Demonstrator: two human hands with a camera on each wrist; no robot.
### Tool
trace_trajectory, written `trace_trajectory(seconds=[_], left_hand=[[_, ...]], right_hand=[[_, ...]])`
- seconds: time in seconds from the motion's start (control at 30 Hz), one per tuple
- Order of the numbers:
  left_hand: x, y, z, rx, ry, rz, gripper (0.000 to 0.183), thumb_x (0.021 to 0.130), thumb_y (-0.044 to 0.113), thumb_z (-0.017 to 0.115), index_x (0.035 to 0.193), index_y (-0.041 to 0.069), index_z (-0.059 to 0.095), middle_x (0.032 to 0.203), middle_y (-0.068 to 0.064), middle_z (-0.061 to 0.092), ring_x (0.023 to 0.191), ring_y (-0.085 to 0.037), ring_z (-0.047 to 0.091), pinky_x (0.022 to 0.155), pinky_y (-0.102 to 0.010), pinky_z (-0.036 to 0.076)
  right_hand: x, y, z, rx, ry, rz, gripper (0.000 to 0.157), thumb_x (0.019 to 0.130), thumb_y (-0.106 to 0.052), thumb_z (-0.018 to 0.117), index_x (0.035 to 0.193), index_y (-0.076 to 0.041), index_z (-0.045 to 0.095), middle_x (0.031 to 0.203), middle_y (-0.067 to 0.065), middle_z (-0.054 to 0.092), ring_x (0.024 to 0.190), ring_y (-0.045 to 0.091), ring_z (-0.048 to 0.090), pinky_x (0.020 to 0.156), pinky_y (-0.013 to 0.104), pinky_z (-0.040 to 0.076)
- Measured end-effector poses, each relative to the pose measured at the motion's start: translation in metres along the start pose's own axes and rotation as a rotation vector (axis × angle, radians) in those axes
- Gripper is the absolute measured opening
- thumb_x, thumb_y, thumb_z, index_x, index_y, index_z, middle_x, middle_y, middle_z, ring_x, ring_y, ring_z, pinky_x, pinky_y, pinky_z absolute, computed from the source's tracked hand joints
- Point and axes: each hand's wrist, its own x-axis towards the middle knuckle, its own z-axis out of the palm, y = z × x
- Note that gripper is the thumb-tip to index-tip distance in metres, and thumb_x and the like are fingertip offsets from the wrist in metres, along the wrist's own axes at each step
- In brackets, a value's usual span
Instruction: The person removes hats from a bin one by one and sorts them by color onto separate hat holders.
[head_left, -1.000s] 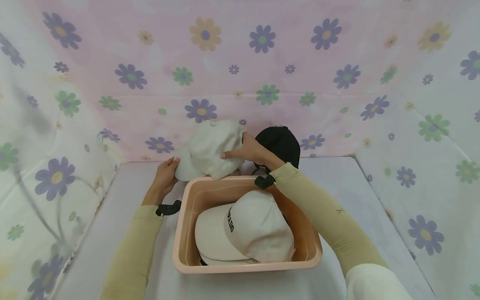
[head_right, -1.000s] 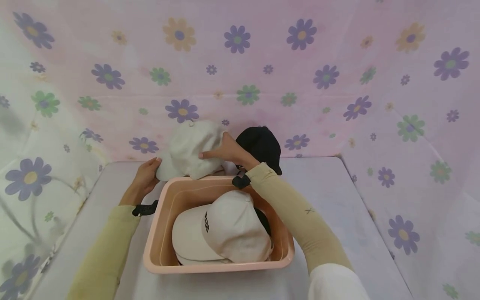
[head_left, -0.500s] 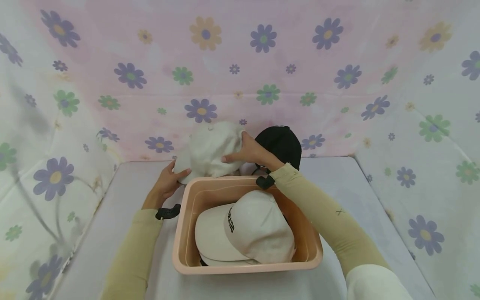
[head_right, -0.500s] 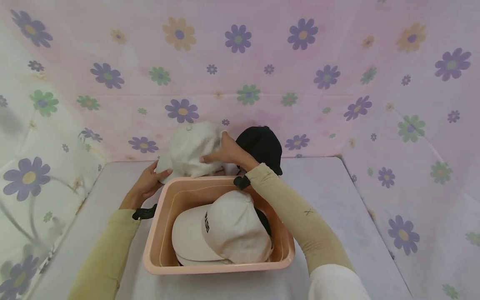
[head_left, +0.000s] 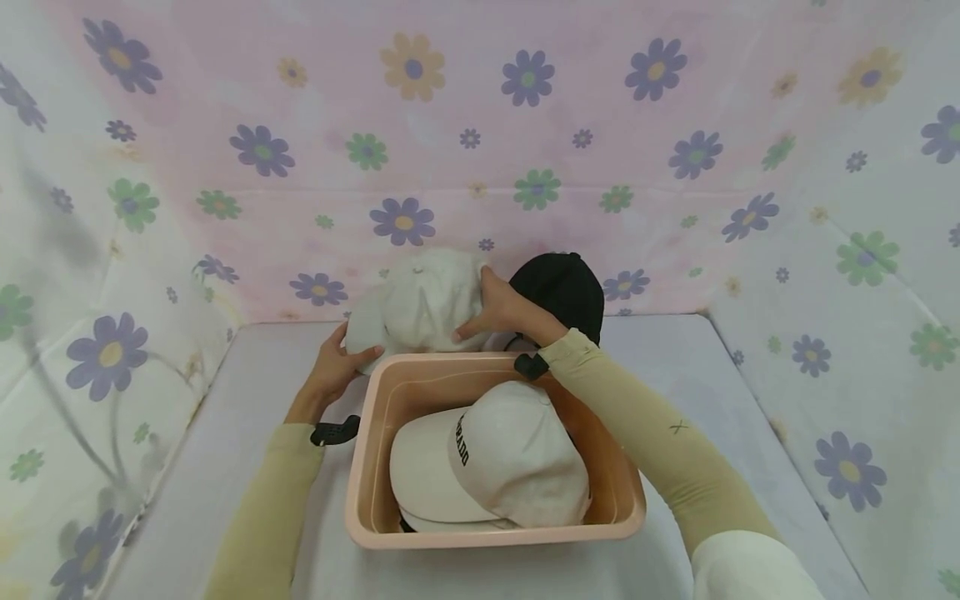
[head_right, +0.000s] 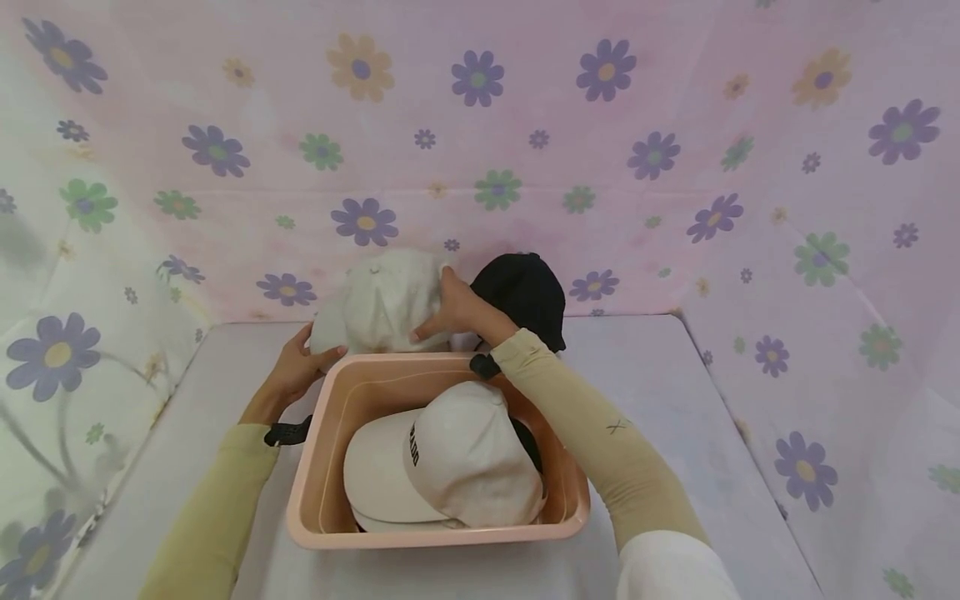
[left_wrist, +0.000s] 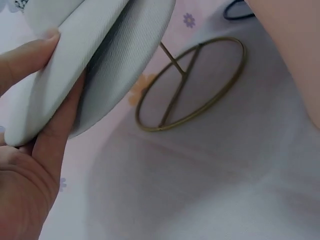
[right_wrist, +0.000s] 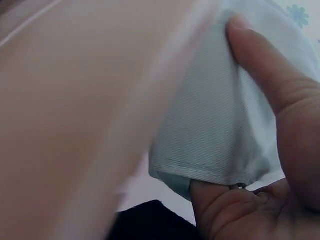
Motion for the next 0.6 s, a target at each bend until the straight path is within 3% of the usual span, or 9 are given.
trace_trajectory(seconds=[0.2,0.37,0.47,0.6], left_hand=[[-0.0039,-0.0061,-0.0038,-0.002,-0.061,-0.025,0.092,0.096,0.008,0.070,0.164,0.011,0.009,0.155,-0.029,0.035,0.124,-0.028,0.053,0.084,-0.024,0.056],[-0.0078,-0.0043,-0.0044,0.045,-0.052,-0.031,0.093,0.094,0.009,0.072,0.164,0.009,0.010,0.153,-0.031,0.038,0.135,-0.041,0.046,0.085,-0.027,0.057],[-0.0087,-0.0025,-0.0042,0.053,-0.048,-0.037,0.091,0.094,0.011,0.072,0.163,0.008,0.012,0.152,-0.032,0.039,0.132,-0.039,0.049,0.085,-0.027,0.058],[-0.0085,-0.0010,-0.0033,0.018,-0.046,-0.068,0.085,0.099,0.017,0.067,0.163,0.006,0.012,0.154,-0.029,0.036,0.119,-0.023,0.056,0.083,-0.022,0.056]], right_hand=[[-0.0013,-0.0003,0.0028,-0.024,-0.005,-0.025,0.117,0.075,-0.031,0.092,0.153,0.006,0.013,0.151,0.026,0.039,0.137,0.034,0.044,0.115,0.042,0.039],[-0.0018,0.0001,0.0051,-0.031,0.010,-0.044,0.112,0.074,-0.030,0.093,0.149,0.006,0.019,0.146,0.026,0.044,0.134,0.035,0.048,0.113,0.042,0.041],[-0.0016,0.0028,0.0056,-0.004,-0.003,-0.051,0.117,0.076,-0.030,0.091,0.154,0.006,0.012,0.151,0.025,0.038,0.137,0.034,0.044,0.114,0.042,0.040],[-0.0042,0.0045,0.0032,0.127,-0.035,-0.049,0.111,0.083,-0.028,0.086,0.157,0.002,0.010,0.152,0.022,0.035,0.136,0.032,0.043,0.114,0.043,0.040]])
